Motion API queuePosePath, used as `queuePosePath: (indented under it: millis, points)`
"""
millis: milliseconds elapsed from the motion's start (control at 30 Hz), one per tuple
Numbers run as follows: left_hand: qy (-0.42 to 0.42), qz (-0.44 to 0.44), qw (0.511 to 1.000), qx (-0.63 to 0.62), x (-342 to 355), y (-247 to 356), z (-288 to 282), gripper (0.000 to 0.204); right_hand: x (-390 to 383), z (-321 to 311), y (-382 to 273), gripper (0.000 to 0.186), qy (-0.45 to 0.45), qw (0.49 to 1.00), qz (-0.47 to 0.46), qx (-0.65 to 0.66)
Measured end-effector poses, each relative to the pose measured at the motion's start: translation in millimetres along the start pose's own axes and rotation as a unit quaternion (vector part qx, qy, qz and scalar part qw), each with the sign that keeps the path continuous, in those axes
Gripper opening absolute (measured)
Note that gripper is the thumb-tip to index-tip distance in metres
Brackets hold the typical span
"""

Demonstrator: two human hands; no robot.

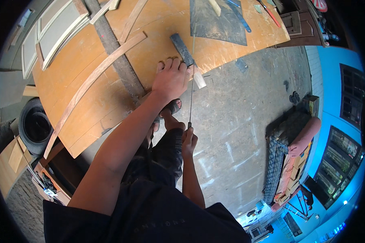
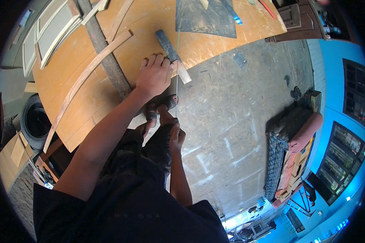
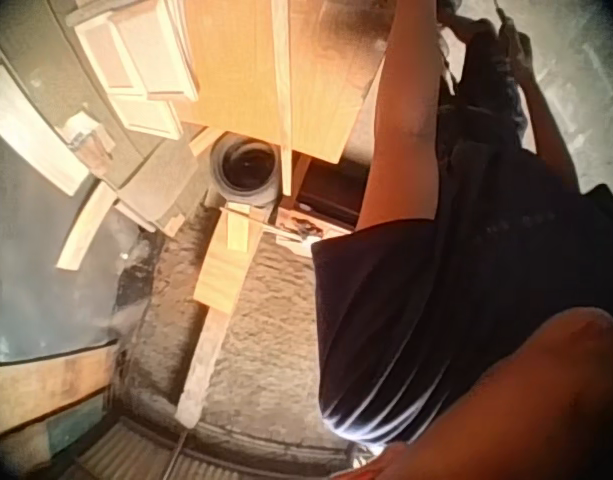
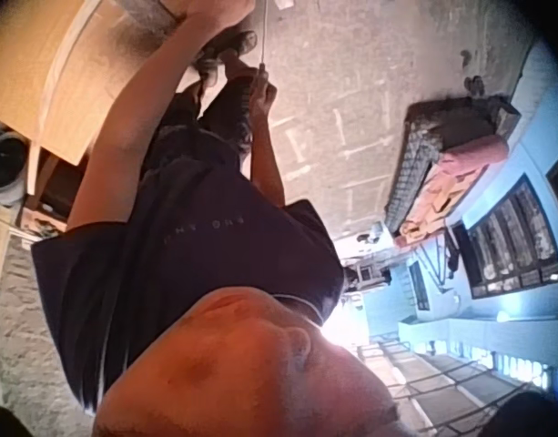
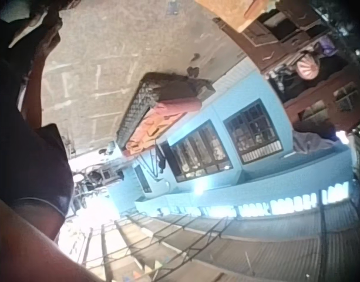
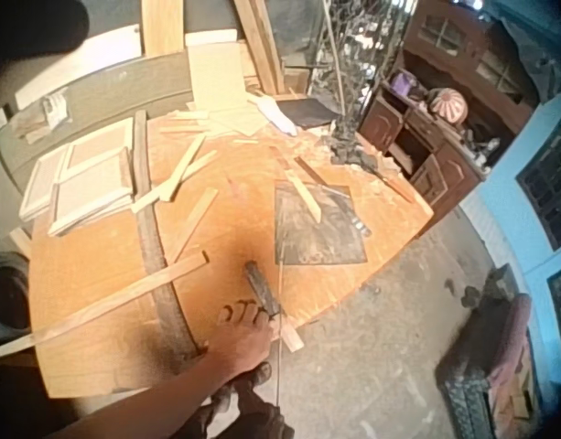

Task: Sawing and filing a small wooden piece at a workbench.

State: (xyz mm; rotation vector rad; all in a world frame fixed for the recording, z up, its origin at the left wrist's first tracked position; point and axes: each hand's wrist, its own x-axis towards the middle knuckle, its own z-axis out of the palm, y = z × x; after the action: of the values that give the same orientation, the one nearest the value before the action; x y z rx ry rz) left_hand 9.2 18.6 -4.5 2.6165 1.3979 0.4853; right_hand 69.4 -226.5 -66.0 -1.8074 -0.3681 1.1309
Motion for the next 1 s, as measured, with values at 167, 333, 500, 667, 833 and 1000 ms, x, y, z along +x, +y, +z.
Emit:
queuePosePath:
  millis: [167, 333, 500, 667, 833, 1000]
  points:
    - [-0.016, -0.009, 1.0, -0.009, 1, -3, 0, 0.023, 39, 47, -76, 0.059, 0.006, 0.997, -0.009, 0.07]
    - [-0.04, -0.019, 0.999, -0.025, 4, -2, -4, 0.024, 61, 47, -49, 0.057, -0.012, 0.992, -0.065, 0.104]
    - [-0.026, -0.006, 1.0, -0.014, 1, -5, -3, 0.024, 7, 11, 6, 0.06, 0.002, 0.997, -0.068, 0.019]
    - [-0.029, -0.007, 1.0, -0.01, 6, -1, -3, 0.025, 60, 48, -65, 0.06, 0.009, 0.997, -0.055, 0.058]
    - [-0.035, -0.018, 0.999, -0.029, 2, -3, -3, 0.025, 57, 49, -68, 0.053, 0.023, 0.983, -0.149, 0.105]
    - [-0.043, -0.026, 0.999, -0.02, 5, -3, -5, 0.027, 56, 41, -77, 0.052, 0.131, 0.966, -0.169, 0.143]
